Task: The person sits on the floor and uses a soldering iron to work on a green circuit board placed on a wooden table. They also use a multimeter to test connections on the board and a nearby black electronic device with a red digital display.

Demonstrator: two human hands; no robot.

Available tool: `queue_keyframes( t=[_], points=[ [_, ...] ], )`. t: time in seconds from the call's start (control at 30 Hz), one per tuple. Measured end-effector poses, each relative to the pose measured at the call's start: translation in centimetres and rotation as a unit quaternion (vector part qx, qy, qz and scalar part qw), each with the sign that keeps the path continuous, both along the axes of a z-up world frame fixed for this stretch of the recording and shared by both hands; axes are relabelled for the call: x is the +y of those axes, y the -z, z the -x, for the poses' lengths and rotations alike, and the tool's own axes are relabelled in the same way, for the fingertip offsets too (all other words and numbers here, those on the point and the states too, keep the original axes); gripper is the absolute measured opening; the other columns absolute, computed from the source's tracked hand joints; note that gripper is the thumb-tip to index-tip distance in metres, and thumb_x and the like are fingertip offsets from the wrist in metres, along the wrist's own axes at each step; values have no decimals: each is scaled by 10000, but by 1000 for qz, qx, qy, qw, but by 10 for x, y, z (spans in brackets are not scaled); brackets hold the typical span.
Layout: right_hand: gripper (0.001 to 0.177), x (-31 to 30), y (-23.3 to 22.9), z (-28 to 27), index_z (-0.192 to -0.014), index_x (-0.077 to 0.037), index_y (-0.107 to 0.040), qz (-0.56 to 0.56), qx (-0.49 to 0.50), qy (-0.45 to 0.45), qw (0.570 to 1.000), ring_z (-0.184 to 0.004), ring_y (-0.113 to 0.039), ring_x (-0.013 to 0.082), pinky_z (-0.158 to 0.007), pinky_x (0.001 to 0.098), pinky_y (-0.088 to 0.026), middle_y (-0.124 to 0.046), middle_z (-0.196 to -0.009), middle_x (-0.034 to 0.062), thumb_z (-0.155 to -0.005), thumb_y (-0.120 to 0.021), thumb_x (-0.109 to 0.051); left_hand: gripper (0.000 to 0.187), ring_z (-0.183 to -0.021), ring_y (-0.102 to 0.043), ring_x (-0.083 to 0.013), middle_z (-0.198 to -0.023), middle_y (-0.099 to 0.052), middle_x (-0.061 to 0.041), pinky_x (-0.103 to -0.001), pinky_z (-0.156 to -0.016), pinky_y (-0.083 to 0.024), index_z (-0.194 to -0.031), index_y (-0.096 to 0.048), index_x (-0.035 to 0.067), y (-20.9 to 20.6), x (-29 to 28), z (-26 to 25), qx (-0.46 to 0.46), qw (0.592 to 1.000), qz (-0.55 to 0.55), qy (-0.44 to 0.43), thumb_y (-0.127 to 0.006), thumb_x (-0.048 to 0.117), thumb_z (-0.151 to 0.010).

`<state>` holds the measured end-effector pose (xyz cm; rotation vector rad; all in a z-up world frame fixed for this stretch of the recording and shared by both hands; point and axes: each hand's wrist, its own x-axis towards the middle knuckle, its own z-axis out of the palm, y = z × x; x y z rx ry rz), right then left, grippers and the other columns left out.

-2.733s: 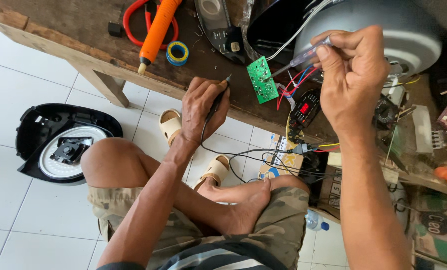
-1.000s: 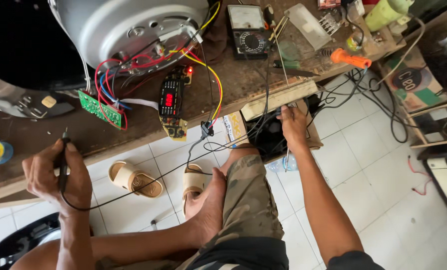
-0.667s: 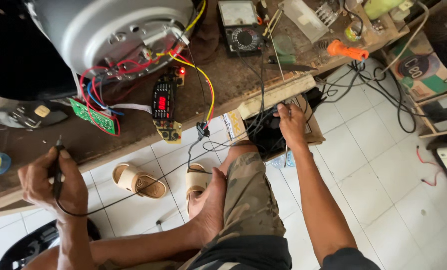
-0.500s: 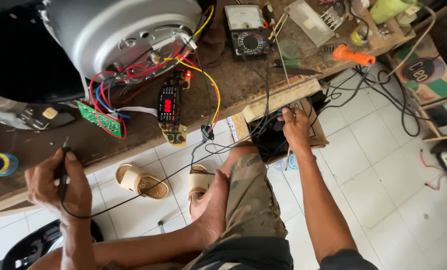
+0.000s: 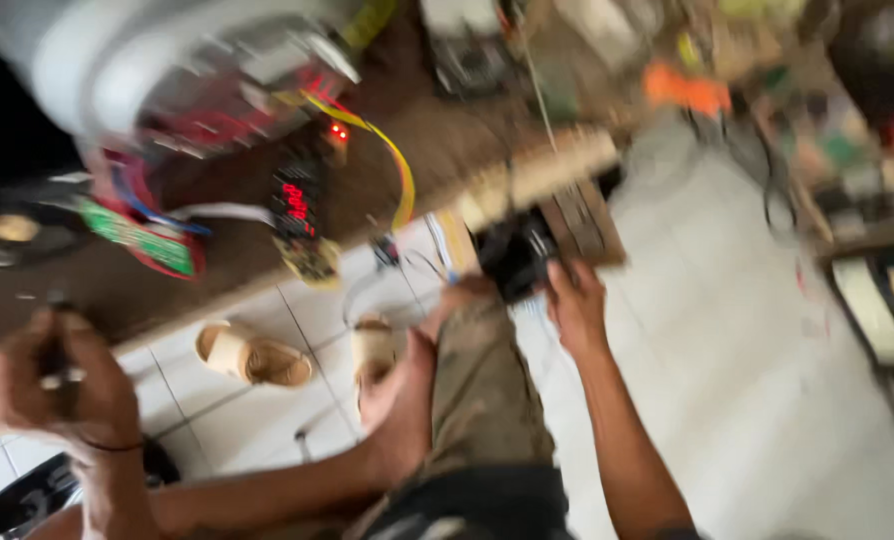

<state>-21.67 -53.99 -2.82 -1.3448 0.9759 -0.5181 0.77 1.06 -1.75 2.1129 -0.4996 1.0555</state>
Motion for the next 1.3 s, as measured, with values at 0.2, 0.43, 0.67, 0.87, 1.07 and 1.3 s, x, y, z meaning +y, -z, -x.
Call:
queue_keyframes(
  t=[0.2, 0.43, 0.67, 0.87, 1.07, 1.3],
  points=[
    [522, -5, -16, 5, -1210, 5, -562, -214, -96, -27, 972, -418, -293, 64, -416, 228, -191, -580, -885, 164, -1037, -684, -473, 101, -962, -631, -449, -1115, -772, -345, -555, -859, -532, -1243, -806, -192, -8, -3, -6, -15, 1000, 17, 14, -906, -180, -1235],
    [69, -15, -4, -10, -1034, -142, -696, -224, -193, 23, 955, -452, -422, 58, -402, 209, -323, -771, -917, 203, -1026, -758, -171, 98, -1023, -666, -407, -1139, -810, -289, -503, -854, -578, -1253, -832, -119, -13, -4, 6, 48, 998, 47, 0, -903, -127, -1186],
    [290, -20, 12, -50, -1066, -177, -620, -16, -201, 103, 974, -432, -436, 105, -397, 272, -236, -617, -784, 46, -932, -867, -106, 116, -1037, -680, -457, -1164, -756, -383, -559, -916, -586, -1252, -843, -205, -2, -1, -3, 9, 998, 59, 34, -909, -243, -1163],
    [166, -32, 8, -85, -1105, -137, -591, 285, -106, 53, 951, -875, -511, 170, -815, 389, -488, -527, -986, 31, -1055, -743, -95, 111, -1007, -704, -430, -1141, -752, -327, -532, -911, -603, -1282, -865, -166, -1, 0, 1, 30, 999, 29, -23, -944, -187, -1206],
    [171, -38, 26, -91, -1074, -122, -619, 413, -52, 43, 908, -820, -561, 222, -770, 436, -499, -600, -912, 48, -1052, -758, -221, 99, -1063, -714, -463, -1177, -769, -326, -559, -949, -609, -1279, -861, -137, 0, 3, 4, 28, 999, 27, -21, -942, -150, -1225],
    [193, -31, 23, -90, -992, -141, -603, 389, -43, 44, 919, -801, -514, 168, -780, 373, -481, -586, -896, -5, -1014, -795, -136, 82, -1064, -675, -453, -1174, -802, -321, -546, -942, -569, -1275, -863, -200, 2, -1, 1, 24, 999, 30, -18, -933, -181, -1239]
  ],
)
